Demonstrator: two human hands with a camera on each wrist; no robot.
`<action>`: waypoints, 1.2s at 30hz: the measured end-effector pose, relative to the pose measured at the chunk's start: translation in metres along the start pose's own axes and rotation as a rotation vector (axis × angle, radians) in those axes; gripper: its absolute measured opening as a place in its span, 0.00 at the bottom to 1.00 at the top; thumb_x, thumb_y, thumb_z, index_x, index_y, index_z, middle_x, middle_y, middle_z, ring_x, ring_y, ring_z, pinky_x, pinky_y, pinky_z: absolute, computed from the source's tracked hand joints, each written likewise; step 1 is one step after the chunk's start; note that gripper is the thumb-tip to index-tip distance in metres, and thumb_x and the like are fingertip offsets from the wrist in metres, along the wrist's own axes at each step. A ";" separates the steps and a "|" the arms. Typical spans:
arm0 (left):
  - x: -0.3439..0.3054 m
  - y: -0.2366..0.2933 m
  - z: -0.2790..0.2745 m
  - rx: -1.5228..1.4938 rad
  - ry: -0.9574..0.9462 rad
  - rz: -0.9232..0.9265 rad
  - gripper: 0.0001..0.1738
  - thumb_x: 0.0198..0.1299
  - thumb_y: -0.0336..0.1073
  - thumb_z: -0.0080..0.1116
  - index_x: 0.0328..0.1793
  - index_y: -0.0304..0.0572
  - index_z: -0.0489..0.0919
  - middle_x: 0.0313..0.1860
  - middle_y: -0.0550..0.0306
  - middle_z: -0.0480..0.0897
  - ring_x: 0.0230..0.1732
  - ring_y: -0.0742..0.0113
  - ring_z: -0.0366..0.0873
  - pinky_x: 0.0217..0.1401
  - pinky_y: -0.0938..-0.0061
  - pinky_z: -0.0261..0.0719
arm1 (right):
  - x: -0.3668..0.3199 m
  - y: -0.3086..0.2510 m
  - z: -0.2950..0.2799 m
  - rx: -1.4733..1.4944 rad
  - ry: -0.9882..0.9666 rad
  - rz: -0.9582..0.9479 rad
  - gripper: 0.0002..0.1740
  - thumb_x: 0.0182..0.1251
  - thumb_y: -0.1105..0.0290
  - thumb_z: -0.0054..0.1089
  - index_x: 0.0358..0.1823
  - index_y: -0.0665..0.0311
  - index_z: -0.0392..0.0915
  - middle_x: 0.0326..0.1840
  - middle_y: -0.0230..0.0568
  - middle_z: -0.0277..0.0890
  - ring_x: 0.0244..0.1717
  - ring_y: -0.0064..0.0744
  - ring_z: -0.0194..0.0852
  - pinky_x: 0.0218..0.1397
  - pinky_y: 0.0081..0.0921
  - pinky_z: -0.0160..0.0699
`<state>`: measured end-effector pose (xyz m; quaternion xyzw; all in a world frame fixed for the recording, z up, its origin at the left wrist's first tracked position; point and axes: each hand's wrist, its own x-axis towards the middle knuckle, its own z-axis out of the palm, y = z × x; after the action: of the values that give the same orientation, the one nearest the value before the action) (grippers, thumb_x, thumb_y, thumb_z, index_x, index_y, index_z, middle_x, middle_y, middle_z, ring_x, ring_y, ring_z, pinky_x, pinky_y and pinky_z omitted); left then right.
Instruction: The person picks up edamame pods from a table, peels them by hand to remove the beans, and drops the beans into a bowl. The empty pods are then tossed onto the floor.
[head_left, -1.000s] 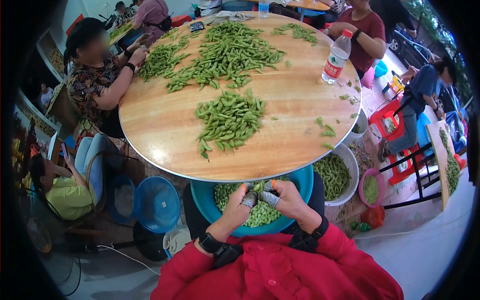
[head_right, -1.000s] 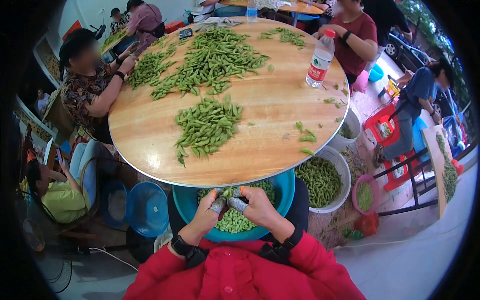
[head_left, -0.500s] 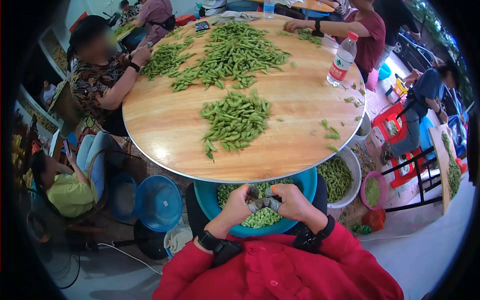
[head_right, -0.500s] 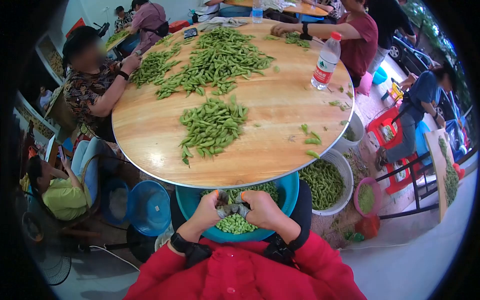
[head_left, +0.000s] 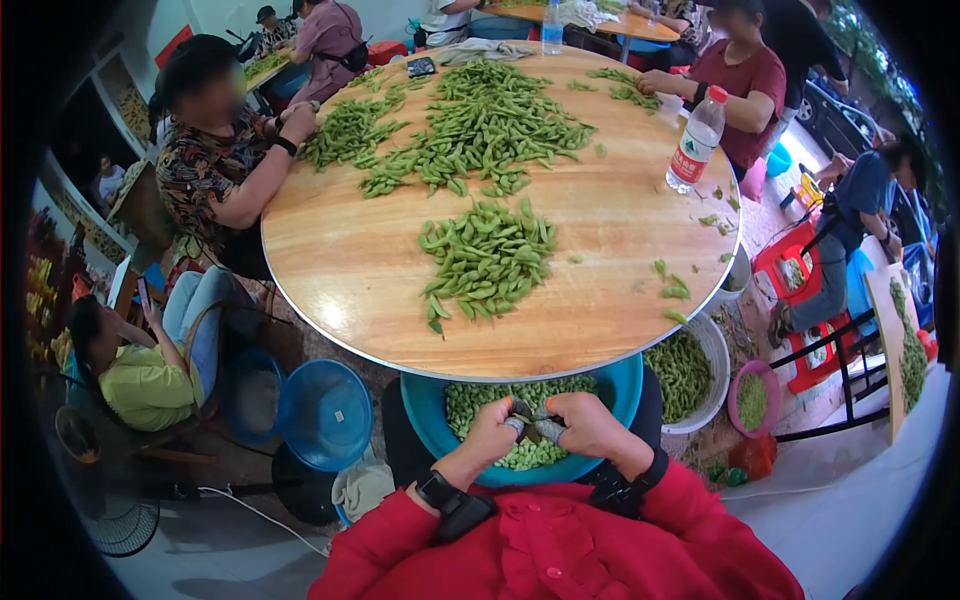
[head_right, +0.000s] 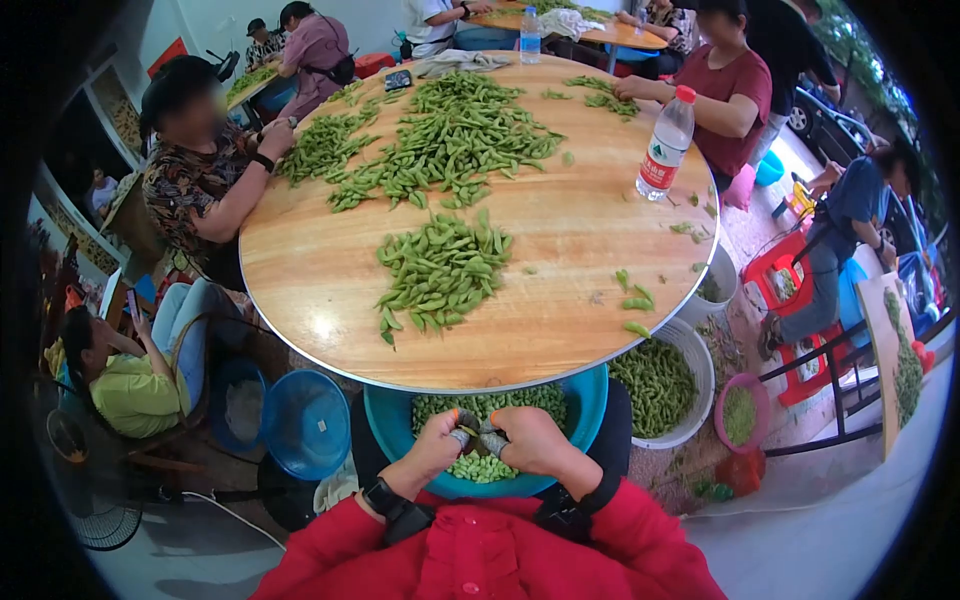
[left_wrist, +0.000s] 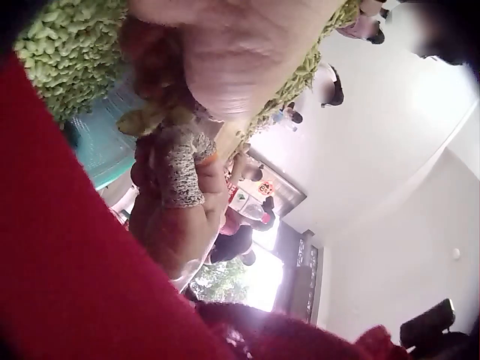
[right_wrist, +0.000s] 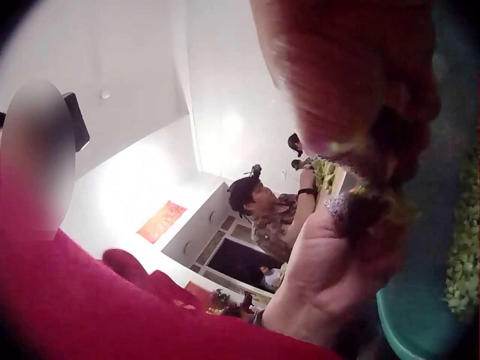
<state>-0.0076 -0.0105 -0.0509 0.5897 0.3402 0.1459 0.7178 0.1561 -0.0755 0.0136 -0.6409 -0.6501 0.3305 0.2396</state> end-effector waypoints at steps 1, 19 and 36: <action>0.001 -0.003 0.000 0.130 0.002 0.050 0.08 0.53 0.25 0.45 0.39 0.38 0.73 0.28 0.63 0.74 0.26 0.78 0.67 0.27 0.82 0.66 | 0.000 0.004 0.003 -0.046 0.014 -0.009 0.06 0.44 0.70 0.53 0.23 0.65 0.71 0.22 0.51 0.70 0.28 0.53 0.69 0.31 0.41 0.67; 0.057 0.106 -0.105 1.177 0.584 0.516 0.07 0.45 0.26 0.54 0.34 0.36 0.75 0.31 0.46 0.74 0.35 0.49 0.72 0.37 0.62 0.72 | -0.093 0.091 -0.068 0.071 0.610 0.487 0.04 0.48 0.81 0.51 0.27 0.71 0.73 0.18 0.36 0.70 0.23 0.20 0.63 0.26 0.23 0.63; 0.019 0.110 -0.046 0.078 0.409 0.425 0.10 0.48 0.25 0.62 0.37 0.33 0.74 0.30 0.61 0.79 0.31 0.77 0.74 0.35 0.82 0.74 | 0.012 -0.024 -0.039 0.576 0.344 0.022 0.11 0.58 0.72 0.53 0.41 0.70 0.75 0.35 0.38 0.78 0.35 0.21 0.70 0.38 0.21 0.69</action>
<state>-0.0026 0.0645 0.0440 0.6333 0.3520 0.3956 0.5644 0.1676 -0.0581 0.0556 -0.6001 -0.4731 0.3902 0.5136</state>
